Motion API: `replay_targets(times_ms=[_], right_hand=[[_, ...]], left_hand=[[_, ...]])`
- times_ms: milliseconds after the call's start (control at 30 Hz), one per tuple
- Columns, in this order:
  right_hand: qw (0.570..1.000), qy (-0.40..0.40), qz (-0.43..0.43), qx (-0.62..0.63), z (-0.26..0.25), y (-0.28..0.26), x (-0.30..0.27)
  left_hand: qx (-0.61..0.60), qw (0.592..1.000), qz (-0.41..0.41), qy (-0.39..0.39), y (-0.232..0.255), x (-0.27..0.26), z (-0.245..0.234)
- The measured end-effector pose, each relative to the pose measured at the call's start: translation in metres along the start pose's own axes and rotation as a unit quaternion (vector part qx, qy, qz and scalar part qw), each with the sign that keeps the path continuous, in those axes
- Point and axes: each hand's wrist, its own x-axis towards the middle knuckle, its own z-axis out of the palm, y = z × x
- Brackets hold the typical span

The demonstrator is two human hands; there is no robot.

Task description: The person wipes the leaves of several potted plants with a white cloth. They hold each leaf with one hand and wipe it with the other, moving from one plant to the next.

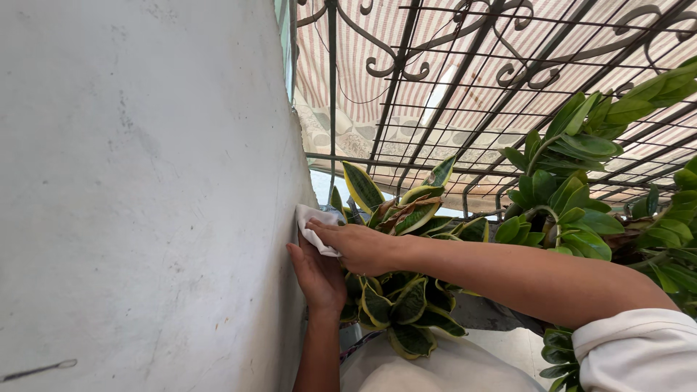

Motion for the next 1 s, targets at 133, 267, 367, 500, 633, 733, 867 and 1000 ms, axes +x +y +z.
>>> replay_targets(times_ms=[133,267,367,500,633,733,867,1000], right_hand=[[0.996,-0.069,0.055,-0.032,0.0,0.006,0.0],[0.984,-0.1,0.145,-0.002,-0.005,0.003,0.002],[0.979,-0.092,0.183,0.019,-0.002,0.009,0.002],[0.968,-0.081,0.234,0.031,0.003,0.023,0.008],[0.936,-0.078,0.326,0.105,0.002,0.026,0.008],[0.948,-0.073,0.291,0.108,0.0,0.023,0.007],[0.954,-0.066,0.262,0.128,-0.009,0.011,0.004],[0.948,-0.03,0.229,0.218,-0.024,-0.002,0.005]], left_hand=[[-0.001,1.0,0.009,-0.004,0.002,-0.001,0.002],[0.007,1.0,0.016,-0.003,0.005,-0.002,0.006],[0.023,0.998,0.041,-0.031,0.005,-0.004,0.006],[0.03,0.998,0.047,-0.022,0.002,-0.003,0.004],[0.037,0.999,0.034,-0.005,0.001,-0.004,0.002],[0.055,0.998,0.03,-0.012,0.004,-0.007,0.003],[0.063,0.997,0.038,-0.019,0.004,-0.009,0.007],[0.081,0.994,0.066,-0.034,0.004,-0.012,0.011]])
